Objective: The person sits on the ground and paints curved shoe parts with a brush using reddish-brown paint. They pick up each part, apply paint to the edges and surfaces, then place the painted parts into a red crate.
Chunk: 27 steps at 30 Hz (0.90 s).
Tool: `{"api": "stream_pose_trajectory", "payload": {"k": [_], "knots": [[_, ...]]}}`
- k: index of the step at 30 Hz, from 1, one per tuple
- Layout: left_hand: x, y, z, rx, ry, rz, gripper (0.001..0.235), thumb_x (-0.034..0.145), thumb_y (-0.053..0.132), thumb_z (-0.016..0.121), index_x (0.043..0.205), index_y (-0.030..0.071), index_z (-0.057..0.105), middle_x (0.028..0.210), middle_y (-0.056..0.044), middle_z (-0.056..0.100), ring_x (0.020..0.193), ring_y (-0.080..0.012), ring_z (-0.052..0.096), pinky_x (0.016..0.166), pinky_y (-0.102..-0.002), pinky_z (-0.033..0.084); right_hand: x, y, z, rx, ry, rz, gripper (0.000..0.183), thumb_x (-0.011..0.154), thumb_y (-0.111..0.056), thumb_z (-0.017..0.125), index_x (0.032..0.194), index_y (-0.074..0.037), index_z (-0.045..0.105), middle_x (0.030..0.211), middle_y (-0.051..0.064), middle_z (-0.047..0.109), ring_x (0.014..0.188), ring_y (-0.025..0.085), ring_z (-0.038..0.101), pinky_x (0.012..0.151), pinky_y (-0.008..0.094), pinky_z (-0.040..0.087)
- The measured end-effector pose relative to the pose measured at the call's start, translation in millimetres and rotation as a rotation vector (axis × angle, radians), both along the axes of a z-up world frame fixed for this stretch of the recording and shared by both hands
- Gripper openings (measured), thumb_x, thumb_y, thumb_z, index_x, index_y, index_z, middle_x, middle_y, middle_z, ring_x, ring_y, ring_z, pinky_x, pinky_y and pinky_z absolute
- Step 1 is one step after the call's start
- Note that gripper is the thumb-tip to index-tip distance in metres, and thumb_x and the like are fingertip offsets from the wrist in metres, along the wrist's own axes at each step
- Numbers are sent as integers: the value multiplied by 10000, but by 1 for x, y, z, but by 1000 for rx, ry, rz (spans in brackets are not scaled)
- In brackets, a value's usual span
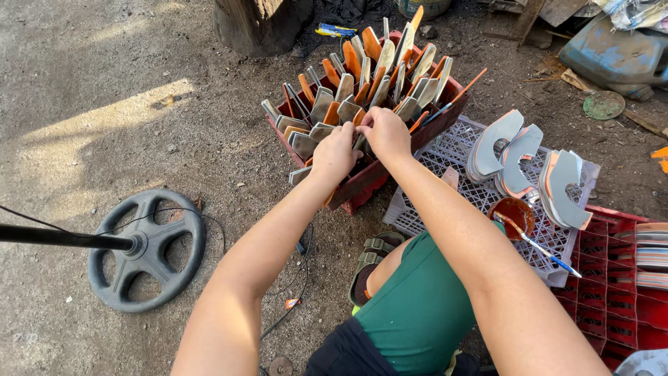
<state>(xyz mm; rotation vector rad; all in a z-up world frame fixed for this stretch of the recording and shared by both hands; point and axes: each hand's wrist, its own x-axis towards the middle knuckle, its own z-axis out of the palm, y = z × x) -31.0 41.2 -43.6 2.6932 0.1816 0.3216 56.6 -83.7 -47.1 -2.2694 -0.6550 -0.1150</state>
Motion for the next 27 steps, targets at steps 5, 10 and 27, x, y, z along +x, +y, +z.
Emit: {"api": "stream_pose_trajectory", "payload": {"k": [5, 10, 27], "knots": [[8, 3, -10, 60, -89, 26, 239, 952, 57, 629, 1142, 67, 485, 1068, -161, 667, 931, -371, 693, 719, -484, 565, 7, 0, 2, 71, 92, 46, 166, 877, -217, 787, 989, -95, 769, 950, 113, 762, 889, 269, 733, 794, 383, 552], [11, 2, -15, 34, -149, 0, 191, 941, 66, 603, 1102, 70, 500, 1066, -179, 659, 909, -387, 684, 708, -489, 559, 12, -4, -6, 216, 165, 126, 198, 898, -137, 744, 1082, -66, 762, 1000, 85, 794, 899, 194, 764, 823, 332, 579], [-24, -35, 100, 28, -592, -133, 427, 863, 79, 768, 1234, 68, 556, 1197, -173, 584, 1076, -391, 642, 882, -437, 548, 27, -205, 72, 415, 43, 77, 266, 999, -49, 630, 1261, -43, 676, 1174, 79, 708, 979, 144, 712, 865, 288, 593]]}}
